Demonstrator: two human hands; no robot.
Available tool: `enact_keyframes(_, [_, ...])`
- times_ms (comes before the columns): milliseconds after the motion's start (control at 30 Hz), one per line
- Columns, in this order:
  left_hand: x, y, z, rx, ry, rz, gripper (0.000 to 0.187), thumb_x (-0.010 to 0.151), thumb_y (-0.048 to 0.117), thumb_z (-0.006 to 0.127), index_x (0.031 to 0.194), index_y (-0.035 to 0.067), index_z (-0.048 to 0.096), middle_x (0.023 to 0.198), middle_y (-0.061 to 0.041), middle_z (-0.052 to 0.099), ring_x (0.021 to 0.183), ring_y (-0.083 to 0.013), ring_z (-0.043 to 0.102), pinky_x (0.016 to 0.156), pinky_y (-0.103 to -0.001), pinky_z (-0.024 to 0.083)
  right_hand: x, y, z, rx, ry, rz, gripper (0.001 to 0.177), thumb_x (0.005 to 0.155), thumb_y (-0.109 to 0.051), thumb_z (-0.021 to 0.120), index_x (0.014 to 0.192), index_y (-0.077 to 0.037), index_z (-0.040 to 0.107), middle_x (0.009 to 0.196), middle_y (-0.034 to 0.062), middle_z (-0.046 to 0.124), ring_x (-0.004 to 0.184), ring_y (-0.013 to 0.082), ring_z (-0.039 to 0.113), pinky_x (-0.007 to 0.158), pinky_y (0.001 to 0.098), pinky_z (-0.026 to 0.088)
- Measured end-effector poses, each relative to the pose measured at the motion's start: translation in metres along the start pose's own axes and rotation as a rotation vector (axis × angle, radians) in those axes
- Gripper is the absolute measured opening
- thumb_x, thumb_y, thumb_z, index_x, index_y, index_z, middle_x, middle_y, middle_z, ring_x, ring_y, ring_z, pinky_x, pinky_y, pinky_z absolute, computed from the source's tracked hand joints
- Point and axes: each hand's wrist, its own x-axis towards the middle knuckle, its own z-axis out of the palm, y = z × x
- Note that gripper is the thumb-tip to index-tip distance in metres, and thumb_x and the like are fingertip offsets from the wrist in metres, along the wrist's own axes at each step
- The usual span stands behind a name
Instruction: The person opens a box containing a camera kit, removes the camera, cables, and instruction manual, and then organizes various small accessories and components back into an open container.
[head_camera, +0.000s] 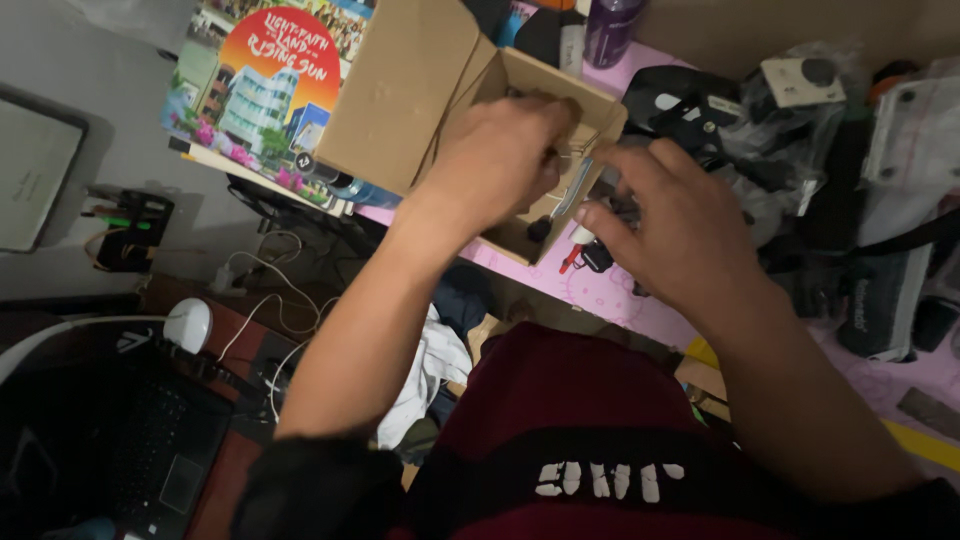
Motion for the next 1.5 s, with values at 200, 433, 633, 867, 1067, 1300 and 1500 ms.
enact_keyframes(200, [-0.027, 0.042, -0.031, -0.250, 0.147, 0.020, 0.020, 0.089, 0.006, 0.077, 0.106, 0.004, 0.066, 0.097, -0.012, 0.067, 0.095, -0.0337, 0.068, 0.082, -0.044, 0.055, -0.002, -0.003, -0.007, 0.379, 0.066, 0.032, 0.023, 0.101, -0.023, 0.071, 0.115, -0.005, 0.074, 0.090, 0.0065, 0.068, 0.069, 0.0142, 0.062, 0.056, 0.0288, 0.046])
enact_keyframes(433, [-0.043, 0.060, -0.033, -0.523, 0.260, -0.071, 0.023, 0.097, 0.001, 0.077, 0.119, 0.005, 0.072, 0.108, -0.008, 0.070, 0.099, -0.0188, 0.072, 0.083, -0.028, 0.060, -0.005, 0.003, -0.014, 0.683, 0.042, 0.016, 0.012, 0.105, -0.014, 0.066, 0.105, -0.003, 0.072, 0.089, 0.0000, 0.071, 0.078, 0.0039, 0.062, 0.068, 0.0217, 0.049])
enact_keyframes(633, [-0.052, 0.062, -0.021, -0.931, 0.252, -0.292, 0.023, 0.095, 0.002, 0.078, 0.118, 0.001, 0.074, 0.107, -0.007, 0.070, 0.092, -0.0128, 0.069, 0.074, -0.027, 0.058, -0.009, 0.000, -0.014, 0.686, 0.064, -0.036, 0.012, 0.107, -0.015, 0.066, 0.106, -0.004, 0.072, 0.091, 0.0001, 0.070, 0.080, 0.0041, 0.061, 0.069, 0.0225, 0.048])
enact_keyframes(867, [-0.075, 0.056, -0.034, -0.607, 0.437, -0.408, 0.017, 0.099, 0.003, 0.074, 0.116, 0.001, 0.074, 0.108, -0.008, 0.074, 0.091, -0.0132, 0.073, 0.076, -0.026, 0.057, 0.002, -0.003, -0.017, 0.127, 0.144, -0.153, 0.016, 0.104, -0.018, 0.070, 0.106, -0.003, 0.074, 0.092, 0.0101, 0.068, 0.074, 0.0200, 0.064, 0.065, 0.0328, 0.048])
enact_keyframes(1067, [-0.095, 0.050, -0.029, -0.123, 0.438, -0.248, 0.010, 0.097, 0.007, 0.078, 0.107, 0.005, 0.075, 0.112, -0.006, 0.072, 0.104, -0.0240, 0.073, 0.092, -0.034, 0.060, 0.050, -0.014, 0.010, -0.236, 0.020, -0.479, 0.016, 0.100, -0.020, 0.069, 0.097, -0.005, 0.074, 0.086, 0.0090, 0.066, 0.076, 0.0288, 0.067, 0.066, 0.0416, 0.053])
enact_keyframes(1300, [-0.120, 0.043, -0.006, -0.085, 0.437, -0.194, 0.023, 0.087, 0.019, 0.086, 0.105, 0.010, 0.076, 0.117, -0.004, 0.071, 0.126, -0.0255, 0.061, 0.120, -0.051, 0.037, 0.084, -0.032, 0.024, -0.154, -0.149, -0.372, 0.022, 0.098, -0.010, 0.058, 0.112, -0.001, 0.071, 0.096, 0.0150, 0.068, 0.080, 0.0336, 0.068, 0.074, 0.0450, 0.054])
enact_keyframes(1500, [-0.117, 0.042, 0.000, -0.124, 0.440, -0.209, 0.025, 0.089, 0.018, 0.086, 0.110, 0.009, 0.076, 0.119, -0.005, 0.071, 0.127, -0.0267, 0.062, 0.121, -0.051, 0.039, 0.102, -0.047, 0.047, -0.211, -0.335, -0.258, 0.034, 0.101, -0.014, 0.057, 0.133, -0.007, 0.067, 0.100, 0.0176, 0.069, 0.091, 0.0347, 0.069, 0.082, 0.0461, 0.053])
